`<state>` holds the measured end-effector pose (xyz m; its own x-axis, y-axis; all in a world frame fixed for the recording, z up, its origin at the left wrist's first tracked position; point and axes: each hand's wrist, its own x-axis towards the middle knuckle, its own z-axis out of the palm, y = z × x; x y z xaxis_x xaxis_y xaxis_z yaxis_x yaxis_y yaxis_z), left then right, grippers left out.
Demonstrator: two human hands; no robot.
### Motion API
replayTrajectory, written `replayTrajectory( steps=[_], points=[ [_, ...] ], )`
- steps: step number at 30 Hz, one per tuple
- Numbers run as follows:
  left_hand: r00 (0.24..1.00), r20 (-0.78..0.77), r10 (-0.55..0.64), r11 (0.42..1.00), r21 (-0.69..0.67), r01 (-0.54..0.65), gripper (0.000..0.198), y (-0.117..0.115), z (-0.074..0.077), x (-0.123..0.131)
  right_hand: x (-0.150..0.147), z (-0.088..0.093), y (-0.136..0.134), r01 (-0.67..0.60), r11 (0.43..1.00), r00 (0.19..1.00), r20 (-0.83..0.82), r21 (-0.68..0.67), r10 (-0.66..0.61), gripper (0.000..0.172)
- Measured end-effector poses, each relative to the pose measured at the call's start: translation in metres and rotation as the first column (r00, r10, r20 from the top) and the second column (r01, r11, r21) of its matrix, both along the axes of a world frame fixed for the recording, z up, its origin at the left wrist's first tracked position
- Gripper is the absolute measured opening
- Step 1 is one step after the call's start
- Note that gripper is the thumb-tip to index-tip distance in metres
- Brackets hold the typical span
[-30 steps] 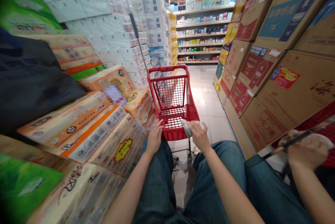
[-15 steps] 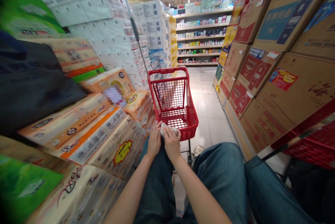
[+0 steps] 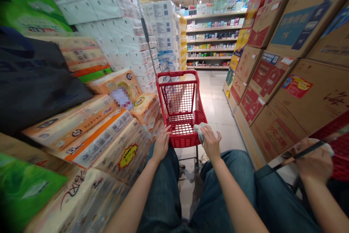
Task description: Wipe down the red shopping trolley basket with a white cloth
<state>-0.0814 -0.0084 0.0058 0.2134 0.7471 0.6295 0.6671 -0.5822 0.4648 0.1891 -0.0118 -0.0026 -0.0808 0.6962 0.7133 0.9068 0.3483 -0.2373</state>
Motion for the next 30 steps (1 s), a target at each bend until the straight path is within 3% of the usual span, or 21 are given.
replayTrajectory(
  steps=[2, 4, 7, 10, 13, 16, 19, 22, 25, 28, 30],
  points=[
    [1.0, 0.007, 0.01, 1.0, -0.001, -0.01, 0.028, -0.001, -0.001, 0.001, -0.034, -0.003, -0.006, 0.14, 0.99, 0.984, -0.109, 0.008, -0.138, 0.042],
    [1.0, 0.009, 0.019, 1.0, 0.0, -0.019, 0.028, -0.001, -0.001, 0.001, -0.075, -0.003, -0.014, 0.179, 0.984, 0.973, -0.145, -0.005, -0.178, 0.042],
    [1.0, 0.008, 0.025, 1.0, 0.002, -0.025, 0.028, -0.002, -0.001, 0.001, -0.131, 0.001, -0.023, 0.072, 0.996, 0.99, -0.115, -0.051, -0.078, 0.042],
    [1.0, 0.002, 0.017, 1.0, -0.005, -0.017, 0.03, -0.002, -0.001, -0.001, -0.158, 0.006, -0.025, -0.008, 0.997, 0.994, -0.108, -0.081, -0.001, 0.042],
    [1.0, -0.011, -0.01, 1.0, -0.005, 0.01, 0.031, -0.001, 0.0, -0.004, -0.138, 0.009, -0.021, -0.122, 0.989, 0.992, -0.018, -0.089, 0.121, 0.046],
    [1.0, -0.014, -0.023, 1.0, -0.006, 0.023, 0.029, 0.0, 0.003, -0.005, -0.079, 0.011, -0.011, -0.226, 0.968, 0.968, 0.083, -0.111, 0.235, 0.047],
    [1.0, -0.004, -0.029, 1.0, -0.006, 0.029, 0.028, 0.001, 0.005, -0.005, -0.015, 0.015, 0.0, -0.195, 0.976, 0.971, 0.123, -0.092, 0.205, 0.045],
    [1.0, 0.011, -0.021, 1.0, -0.003, 0.021, 0.028, 0.001, 0.004, -0.002, 0.017, 0.014, 0.006, -0.158, 0.986, 0.979, 0.12, -0.055, 0.164, 0.043],
    [1.0, 0.018, 0.001, 1.0, -0.003, -0.001, 0.027, -0.001, 0.003, 0.0, 0.0, 0.008, 0.001, -0.042, 0.999, 0.999, 0.004, -0.011, 0.043, 0.043],
    [1.0, 0.016, 0.015, 1.0, -0.007, -0.015, 0.027, -0.002, 0.002, 0.001, -0.051, 0.002, -0.01, 0.074, 0.997, 0.993, -0.088, -0.004, -0.074, 0.043],
    [1.0, 0.013, 0.015, 1.0, -0.012, -0.015, 0.029, -0.003, 0.002, 0.002, -0.091, 0.001, -0.017, 0.046, 0.999, 0.996, -0.08, -0.024, -0.047, 0.044]
  ],
)
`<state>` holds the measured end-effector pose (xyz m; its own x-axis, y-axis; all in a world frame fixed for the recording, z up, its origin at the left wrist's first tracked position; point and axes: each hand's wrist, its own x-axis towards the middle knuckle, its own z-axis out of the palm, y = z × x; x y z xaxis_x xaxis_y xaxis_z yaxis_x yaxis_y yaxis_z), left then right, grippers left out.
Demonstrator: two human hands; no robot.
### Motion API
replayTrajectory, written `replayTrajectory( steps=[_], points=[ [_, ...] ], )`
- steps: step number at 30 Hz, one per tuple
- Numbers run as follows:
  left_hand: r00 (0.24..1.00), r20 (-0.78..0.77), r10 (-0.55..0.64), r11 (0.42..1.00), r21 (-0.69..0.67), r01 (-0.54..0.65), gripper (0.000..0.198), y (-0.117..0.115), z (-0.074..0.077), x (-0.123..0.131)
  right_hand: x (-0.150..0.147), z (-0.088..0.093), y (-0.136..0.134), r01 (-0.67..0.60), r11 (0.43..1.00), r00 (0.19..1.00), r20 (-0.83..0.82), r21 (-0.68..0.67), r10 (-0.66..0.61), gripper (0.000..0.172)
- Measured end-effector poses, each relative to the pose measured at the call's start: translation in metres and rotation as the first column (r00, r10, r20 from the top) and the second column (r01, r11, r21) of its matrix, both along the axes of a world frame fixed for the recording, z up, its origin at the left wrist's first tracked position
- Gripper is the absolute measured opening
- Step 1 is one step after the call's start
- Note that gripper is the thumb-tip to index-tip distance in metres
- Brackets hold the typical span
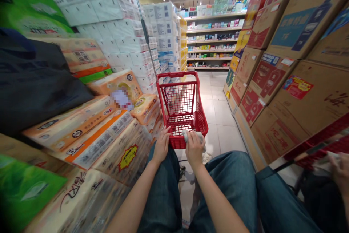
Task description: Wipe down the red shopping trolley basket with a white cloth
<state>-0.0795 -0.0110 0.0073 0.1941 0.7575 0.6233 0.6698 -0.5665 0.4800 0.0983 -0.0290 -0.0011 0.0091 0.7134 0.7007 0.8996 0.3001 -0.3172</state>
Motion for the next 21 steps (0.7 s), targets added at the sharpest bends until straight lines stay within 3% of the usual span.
replayTrajectory(
  steps=[3, 6, 10, 16, 19, 21],
  points=[
    [1.0, 0.004, -0.001, 1.0, -0.003, 0.001, 0.031, 0.0, -0.001, 0.0, -0.049, 0.002, -0.005, -0.063, 0.997, 0.998, 0.009, -0.042, 0.063, 0.044],
    [1.0, -0.007, -0.009, 1.0, -0.004, 0.009, 0.033, 0.0, -0.001, -0.003, -0.063, 0.004, -0.005, -0.106, 0.992, 0.993, 0.037, -0.063, 0.109, 0.047],
    [0.999, -0.024, -0.029, 1.0, -0.003, 0.029, 0.031, 0.001, 0.0, -0.006, -0.017, 0.007, -0.003, -0.238, 0.969, 0.962, 0.124, -0.073, 0.245, 0.048],
    [1.0, -0.018, -0.021, 1.0, 0.001, 0.021, 0.028, 0.001, 0.003, -0.004, 0.093, 0.015, 0.014, -0.176, 0.984, 0.966, 0.187, -0.037, 0.179, 0.045],
    [1.0, -0.007, -0.018, 1.0, -0.003, 0.018, 0.028, 0.001, 0.004, -0.002, 0.113, 0.015, 0.023, -0.2, 0.98, 0.957, 0.21, -0.02, 0.199, 0.042],
    [1.0, 0.0, -0.012, 1.0, -0.007, 0.012, 0.028, 0.001, 0.003, -0.001, 0.106, 0.01, 0.023, -0.162, 0.987, 0.975, 0.154, -0.002, 0.16, 0.041]
  ],
)
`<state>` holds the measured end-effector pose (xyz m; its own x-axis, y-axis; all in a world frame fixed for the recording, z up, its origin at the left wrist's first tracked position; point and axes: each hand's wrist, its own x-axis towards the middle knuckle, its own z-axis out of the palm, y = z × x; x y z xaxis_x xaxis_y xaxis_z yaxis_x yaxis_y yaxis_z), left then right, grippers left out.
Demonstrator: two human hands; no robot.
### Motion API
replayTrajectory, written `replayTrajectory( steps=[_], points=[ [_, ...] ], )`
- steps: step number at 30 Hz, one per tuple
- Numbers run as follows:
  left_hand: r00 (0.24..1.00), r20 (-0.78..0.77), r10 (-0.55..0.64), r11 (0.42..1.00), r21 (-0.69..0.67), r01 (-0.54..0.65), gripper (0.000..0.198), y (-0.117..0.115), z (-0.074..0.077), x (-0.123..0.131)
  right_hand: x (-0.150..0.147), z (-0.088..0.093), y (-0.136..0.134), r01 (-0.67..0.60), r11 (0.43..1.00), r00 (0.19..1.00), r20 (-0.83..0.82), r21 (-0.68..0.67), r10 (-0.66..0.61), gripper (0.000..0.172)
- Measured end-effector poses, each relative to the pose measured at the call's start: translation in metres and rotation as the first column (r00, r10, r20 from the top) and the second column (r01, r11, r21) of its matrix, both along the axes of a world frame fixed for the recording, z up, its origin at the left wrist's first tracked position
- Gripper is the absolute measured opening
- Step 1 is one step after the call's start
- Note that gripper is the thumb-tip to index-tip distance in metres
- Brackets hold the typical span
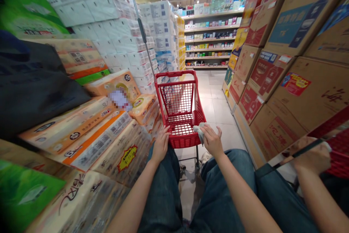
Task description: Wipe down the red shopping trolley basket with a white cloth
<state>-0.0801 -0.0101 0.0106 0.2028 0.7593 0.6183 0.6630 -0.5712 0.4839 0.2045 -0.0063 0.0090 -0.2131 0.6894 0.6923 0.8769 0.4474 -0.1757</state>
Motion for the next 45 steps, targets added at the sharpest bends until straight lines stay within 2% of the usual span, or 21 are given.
replayTrajectory(
  steps=[4, 9, 12, 15, 18, 21, 24, 26, 29, 34, 37, 40, 42, 45],
  points=[
    [1.0, 0.019, 0.016, 1.0, 0.001, -0.016, 0.028, -0.001, -0.002, 0.002, -0.055, -0.011, -0.012, 0.124, 0.992, 0.982, -0.149, 0.016, -0.12, 0.042],
    [1.0, 0.019, 0.017, 1.0, -0.004, -0.016, 0.033, -0.001, -0.004, 0.003, -0.144, -0.012, -0.023, 0.051, 0.999, 0.992, -0.113, -0.006, -0.051, 0.046],
    [1.0, -0.008, -0.001, 1.0, -0.003, 0.001, 0.036, -0.001, -0.003, 0.0, -0.166, -0.008, -0.023, 0.047, 0.997, 0.994, -0.092, -0.056, -0.052, 0.046],
    [0.999, -0.04, -0.015, 1.0, 0.009, 0.015, 0.033, -0.001, -0.001, -0.003, -0.143, -0.006, -0.019, -0.064, 0.996, 0.998, -0.024, -0.063, 0.062, 0.046],
    [0.999, -0.049, -0.006, 1.0, 0.016, 0.006, 0.029, -0.001, 0.0, -0.004, -0.086, -0.004, -0.012, -0.154, 0.986, 0.988, 0.018, -0.067, 0.155, 0.043],
    [0.999, -0.048, -0.004, 1.0, 0.012, 0.005, 0.028, -0.001, 0.001, -0.004, -0.027, 0.0, -0.002, -0.124, 0.991, 0.992, 0.015, -0.058, 0.125, 0.039],
    [0.999, -0.033, -0.006, 1.0, 0.013, 0.006, 0.028, 0.0, 0.0, -0.002, 0.0, 0.001, 0.002, -0.079, 0.996, 0.997, 0.004, -0.044, 0.079, 0.037],
    [1.0, -0.025, -0.003, 1.0, 0.011, 0.003, 0.028, 0.0, -0.001, -0.001, -0.008, -0.003, 0.001, -0.013, 1.0, 0.998, -0.056, -0.027, 0.012, 0.035],
    [1.0, -0.022, 0.009, 1.0, 0.004, -0.009, 0.028, -0.001, -0.002, -0.001, -0.051, -0.009, -0.006, 0.107, 0.994, 0.979, -0.173, -0.002, -0.106, 0.035],
    [0.999, -0.041, 0.015, 1.0, 0.002, -0.015, 0.033, -0.001, -0.003, -0.002, -0.141, -0.006, -0.017, 0.055, 0.997, 0.983, -0.172, -0.059, -0.064, 0.036],
    [0.997, -0.079, 0.01, 1.0, 0.005, -0.009, 0.038, -0.001, -0.002, -0.005, -0.164, -0.004, -0.02, 0.029, 0.997, 0.986, -0.163, -0.073, -0.04, 0.038],
    [0.993, -0.118, -0.002, 1.0, 0.012, 0.004, 0.04, 0.0, -0.001, -0.009, -0.144, -0.006, -0.019, -0.087, 0.995, 0.995, -0.061, -0.056, 0.084, 0.043],
    [0.992, -0.129, -0.006, 1.0, 0.018, 0.008, 0.039, 0.0, 0.0, -0.011, -0.11, -0.007, -0.016, -0.152, 0.987, 0.988, 0.01, -0.057, 0.152, 0.046],
    [0.992, -0.128, -0.011, 1.0, 0.022, 0.014, 0.039, 0.0, 0.001, -0.011, -0.048, -0.004, -0.008, -0.117, 0.992, 0.992, 0.033, -0.056, 0.119, 0.044]
  ],
)
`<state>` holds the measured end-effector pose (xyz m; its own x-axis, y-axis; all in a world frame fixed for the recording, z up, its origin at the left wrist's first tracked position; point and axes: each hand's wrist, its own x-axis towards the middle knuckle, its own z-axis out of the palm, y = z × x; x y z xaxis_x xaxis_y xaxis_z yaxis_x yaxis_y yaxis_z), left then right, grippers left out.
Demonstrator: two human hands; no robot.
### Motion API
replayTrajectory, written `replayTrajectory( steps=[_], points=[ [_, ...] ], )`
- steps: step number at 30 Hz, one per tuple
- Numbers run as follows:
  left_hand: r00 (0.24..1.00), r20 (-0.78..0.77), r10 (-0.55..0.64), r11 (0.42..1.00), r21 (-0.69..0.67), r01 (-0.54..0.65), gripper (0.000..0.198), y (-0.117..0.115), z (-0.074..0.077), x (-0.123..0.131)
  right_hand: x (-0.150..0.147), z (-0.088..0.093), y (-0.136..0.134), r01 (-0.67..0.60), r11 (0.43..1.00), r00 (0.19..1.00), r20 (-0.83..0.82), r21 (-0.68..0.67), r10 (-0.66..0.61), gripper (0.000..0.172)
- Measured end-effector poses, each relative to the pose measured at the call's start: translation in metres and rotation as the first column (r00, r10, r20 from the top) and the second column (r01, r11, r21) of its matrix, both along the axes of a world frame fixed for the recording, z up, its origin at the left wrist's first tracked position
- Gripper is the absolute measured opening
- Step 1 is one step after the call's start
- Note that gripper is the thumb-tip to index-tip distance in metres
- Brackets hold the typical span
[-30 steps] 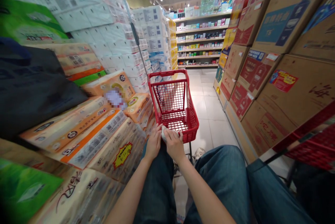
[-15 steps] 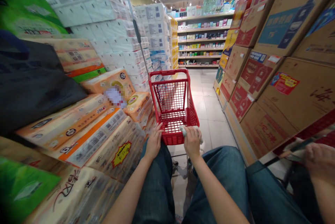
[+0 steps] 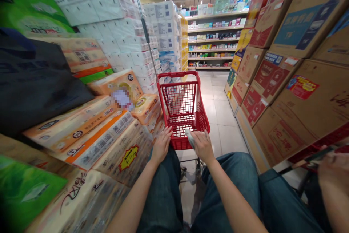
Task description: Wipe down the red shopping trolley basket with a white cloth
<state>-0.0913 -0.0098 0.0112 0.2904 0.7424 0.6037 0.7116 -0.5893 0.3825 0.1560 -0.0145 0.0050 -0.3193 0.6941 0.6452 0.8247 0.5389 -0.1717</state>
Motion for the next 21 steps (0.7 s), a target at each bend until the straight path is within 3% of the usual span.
replayTrajectory(
  steps=[3, 5, 9, 14, 16, 18, 21],
  points=[
    [1.0, 0.017, -0.004, 1.0, 0.001, 0.004, 0.039, 0.001, -0.001, 0.002, 0.043, 0.004, 0.006, 0.057, 0.998, 0.998, 0.003, 0.015, -0.057, 0.041],
    [0.999, 0.034, 0.003, 1.0, -0.002, -0.003, 0.04, 0.001, -0.003, 0.004, 0.049, 0.003, 0.007, 0.101, 0.995, 0.994, -0.029, 0.023, -0.101, 0.04],
    [0.997, 0.066, 0.031, 0.999, -0.019, -0.03, 0.041, 0.0, -0.006, 0.008, 0.005, -0.006, -0.002, 0.214, 0.976, 0.963, -0.175, 0.034, -0.205, 0.041],
    [0.998, 0.065, 0.023, 0.999, -0.03, -0.021, 0.044, -0.002, -0.008, 0.007, -0.094, -0.008, -0.014, 0.12, 0.993, 0.976, -0.186, 0.018, -0.114, 0.043],
    [0.998, 0.057, 0.014, 0.999, -0.032, -0.012, 0.045, -0.002, -0.007, 0.005, -0.118, -0.005, -0.015, 0.125, 0.992, 0.975, -0.184, 0.007, -0.122, 0.045],
    [0.999, 0.042, 0.002, 0.999, -0.033, -0.001, 0.046, -0.001, -0.006, 0.003, -0.121, -0.003, -0.015, 0.1, 0.995, 0.984, -0.152, 0.007, -0.097, 0.047],
    [1.0, 0.025, -0.002, 1.0, -0.022, 0.002, 0.043, -0.001, -0.003, 0.001, -0.081, -0.002, -0.012, -0.029, 1.0, 0.999, -0.044, 0.005, 0.029, 0.049]
  ],
)
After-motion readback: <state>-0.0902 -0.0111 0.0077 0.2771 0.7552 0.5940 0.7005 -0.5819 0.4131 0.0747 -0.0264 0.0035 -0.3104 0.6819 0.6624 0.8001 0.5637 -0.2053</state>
